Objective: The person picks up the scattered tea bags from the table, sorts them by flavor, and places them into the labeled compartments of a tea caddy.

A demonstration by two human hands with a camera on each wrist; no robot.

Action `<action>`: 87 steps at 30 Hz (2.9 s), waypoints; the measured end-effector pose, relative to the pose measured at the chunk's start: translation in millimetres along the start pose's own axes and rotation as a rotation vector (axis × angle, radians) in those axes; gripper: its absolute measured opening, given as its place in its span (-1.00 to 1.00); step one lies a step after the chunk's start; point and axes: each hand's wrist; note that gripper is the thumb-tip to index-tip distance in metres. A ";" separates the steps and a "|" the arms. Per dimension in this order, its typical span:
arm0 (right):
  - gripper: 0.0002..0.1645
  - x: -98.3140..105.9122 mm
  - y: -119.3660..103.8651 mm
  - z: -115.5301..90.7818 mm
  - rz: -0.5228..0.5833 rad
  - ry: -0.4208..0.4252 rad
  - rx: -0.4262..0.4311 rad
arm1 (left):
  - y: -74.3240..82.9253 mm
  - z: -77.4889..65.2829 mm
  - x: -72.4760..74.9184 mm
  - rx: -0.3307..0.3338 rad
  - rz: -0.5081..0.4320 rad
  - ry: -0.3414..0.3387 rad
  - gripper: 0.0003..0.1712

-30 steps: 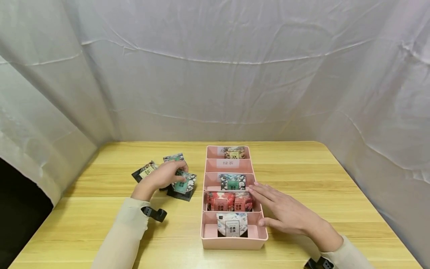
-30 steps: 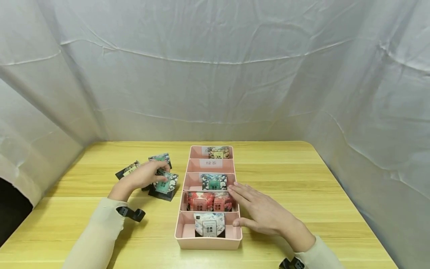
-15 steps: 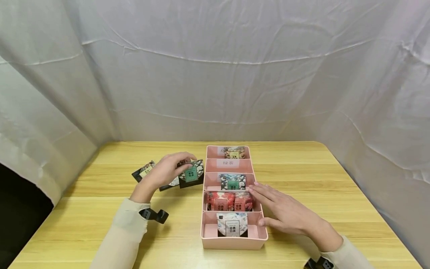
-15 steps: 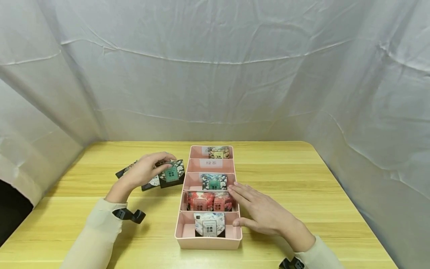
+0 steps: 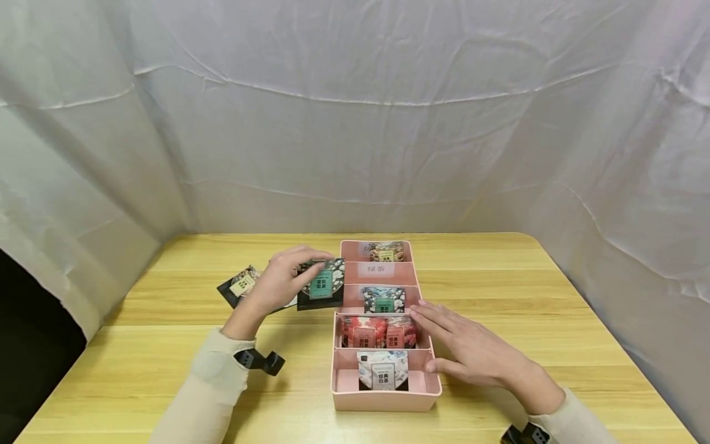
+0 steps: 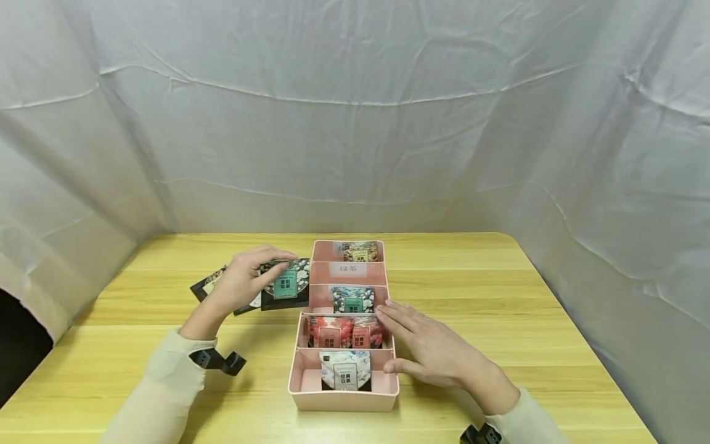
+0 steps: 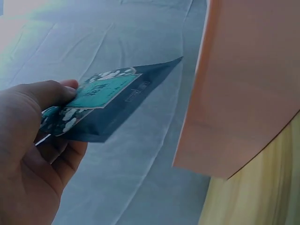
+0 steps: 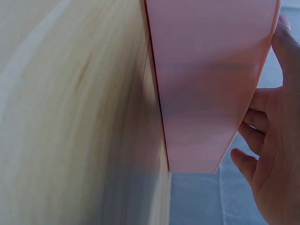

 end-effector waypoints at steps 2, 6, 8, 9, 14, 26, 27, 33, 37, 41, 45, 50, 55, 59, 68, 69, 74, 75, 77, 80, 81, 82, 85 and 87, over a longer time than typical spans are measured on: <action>-0.03 0.2 -0.1 0.4 0.005 0.000 0.001 | 0.3 0.9 -5.5 -0.003 -0.006 0.006 -0.73; -0.03 0.5 -0.7 0.1 0.002 -0.004 -0.003 | 0.5 4.0 -19.4 0.021 -0.019 -0.009 -0.73; -0.03 0.4 -0.9 -0.6 -0.004 -0.008 -0.009 | 0.6 6.4 -27.0 0.044 -0.037 -0.021 -0.73; -0.03 0.3 -1.1 -0.9 -0.005 -0.008 -0.009 | 0.7 7.8 -30.7 0.056 -0.050 -0.026 -0.73; -0.03 -1.0 -1.9 -2.0 0.003 -0.005 -0.009 | 0.2 14.6 -47.1 0.105 -0.107 -0.039 -0.72; 0.01 -0.2 -4.2 0.5 0.018 -0.010 -0.015 | -6.4 22.0 -71.6 0.126 -0.029 -0.084 -0.73; 0.01 -0.2 -4.3 0.6 0.019 -0.010 -0.016 | -6.1 22.7 -73.3 0.135 -0.019 -0.085 -0.73; 0.00 -1.7 -4.1 -0.4 0.020 -0.011 -0.020 | -5.0 23.8 -83.2 0.235 0.019 -0.128 -0.75; 0.00 -2.4 -3.9 -0.5 0.019 -0.006 -0.022 | -5.6 22.9 -86.9 0.222 0.053 -0.136 -0.77; 0.00 -1.9 -3.9 0.3 0.017 0.001 -0.019 | -5.9 22.7 -86.8 0.186 0.062 -0.133 -0.80; 0.00 -1.6 -3.8 1.2 0.012 0.004 -0.008 | -7.8 23.7 -83.2 0.209 0.063 -0.126 -0.81; 0.00 -2.0 -3.3 0.7 0.008 0.008 -0.002 | -14.1 24.5 -74.7 0.227 0.099 -0.109 -0.83; -0.02 -2.6 -3.7 -1.1 0.012 0.013 0.002 | -28.5 21.1 -60.5 0.233 0.137 -0.094 -0.81; -0.02 -3.4 -5.7 -2.5 0.022 0.009 -0.004 | -46.6 16.7 -48.6 0.260 0.165 -0.102 -0.77; 0.02 -0.3 -7.8 -4.2 0.010 0.013 -0.016 | -87.7 11.6 -25.9 0.296 0.206 -0.169 -0.67; 0.01 -0.9 -9.0 -4.7 0.015 0.012 -0.013 | -91.9 9.0 -23.1 0.302 0.205 -0.181 -0.66; 0.01 -3.7 -12.9 -5.6 0.028 0.017 0.001 | -112.1 -0.3 -10.2 0.343 0.212 -0.209 -0.59; 0.01 -3.7 -13.3 -5.5 0.027 0.018 0.002 | -115.4 -1.2 -8.3 0.351 0.210 -0.216 -0.58; 0.01 -3.0 -13.6 -5.8 0.025 0.016 0.002 | -121.8 -2.3 -6.0 0.364 0.202 -0.237 -0.55; 0.01 -1.4 -14.3 -6.4 0.024 -0.002 -0.007 | -129.5 -3.4 -2.7 0.385 0.186 -0.291 -0.51; 0.01 -1.1 -14.7 -6.7 0.023 -0.007 -0.008 | -131.5 -3.5 -1.6 0.397 0.176 -0.307 -0.50; 0.01 -0.7 -15.2 -7.0 0.024 -0.011 -0.011 | -133.5 -3.5 -0.5 0.404 0.173 -0.320 -0.49; 0.02 -0.8 -16.5 -8.1 0.025 -0.017 -0.020 | -139.0 -3.5 3.3 0.413 0.176 -0.349 -0.47; 0.02 -1.5 -17.1 -8.7 0.024 -0.006 -0.019 | -143.3 -3.9 5.7 0.411 0.189 -0.362 -0.46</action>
Point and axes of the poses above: each hand's wrist, its own z-axis towards the middle knuckle, its own x-axis out of the back of the hand, y = z × x, and after that the axes turned 10 degrees about y, right-handed
